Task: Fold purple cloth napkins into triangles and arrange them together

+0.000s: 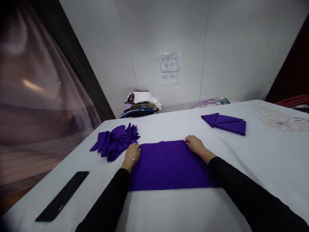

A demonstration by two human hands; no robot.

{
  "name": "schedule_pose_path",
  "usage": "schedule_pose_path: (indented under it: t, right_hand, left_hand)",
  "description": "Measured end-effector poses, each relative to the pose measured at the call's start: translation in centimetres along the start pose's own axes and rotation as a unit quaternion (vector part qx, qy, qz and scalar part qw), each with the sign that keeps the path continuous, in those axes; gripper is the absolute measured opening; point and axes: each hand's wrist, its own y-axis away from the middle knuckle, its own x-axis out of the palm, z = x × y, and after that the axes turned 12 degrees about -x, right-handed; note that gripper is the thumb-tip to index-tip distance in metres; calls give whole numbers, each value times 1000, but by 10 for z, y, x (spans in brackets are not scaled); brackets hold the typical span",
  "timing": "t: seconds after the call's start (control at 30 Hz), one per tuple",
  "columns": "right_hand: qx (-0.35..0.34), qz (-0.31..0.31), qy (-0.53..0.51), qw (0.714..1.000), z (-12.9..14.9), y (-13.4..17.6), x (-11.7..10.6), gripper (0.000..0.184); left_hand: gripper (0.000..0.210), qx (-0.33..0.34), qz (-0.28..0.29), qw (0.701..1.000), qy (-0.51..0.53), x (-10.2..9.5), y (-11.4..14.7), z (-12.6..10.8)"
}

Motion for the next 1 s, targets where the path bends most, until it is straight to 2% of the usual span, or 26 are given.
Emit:
schedule_pose_path:
  t: [0.17,0.4,0.57,0.67,0.77,0.83,0.93,1.0]
  right_hand:
    - [-9,-61,43,997,4,6,-2,15]
    - [-47,-102,93,989,6,16,-17,22]
    - [-90,-135,119,980,10,27,-31,26]
    - [-115,-159,109,974,16,38,-45,26]
    - [-131,-186,55,972,25,56,-59,27]
    - [-118,-194,-18,974,33,72,-67,28]
    - [-45,-177,-159,970,47,99,-70,29]
    - [20,-156,-245,957,56,118,-67,29]
  left_hand:
    - [17,19,2,1000,-4,-3,-5,3]
    - [15,53,-27,998,27,-9,4,7]
    - [11,96,-54,990,83,-27,17,14]
    - [9,123,-52,979,156,-43,32,20]
    - [12,129,-8,961,244,-59,56,26]
    - [15,123,38,955,268,-68,76,29]
    - [19,109,108,946,287,-78,107,33]
    - [20,85,152,942,287,-82,124,35]
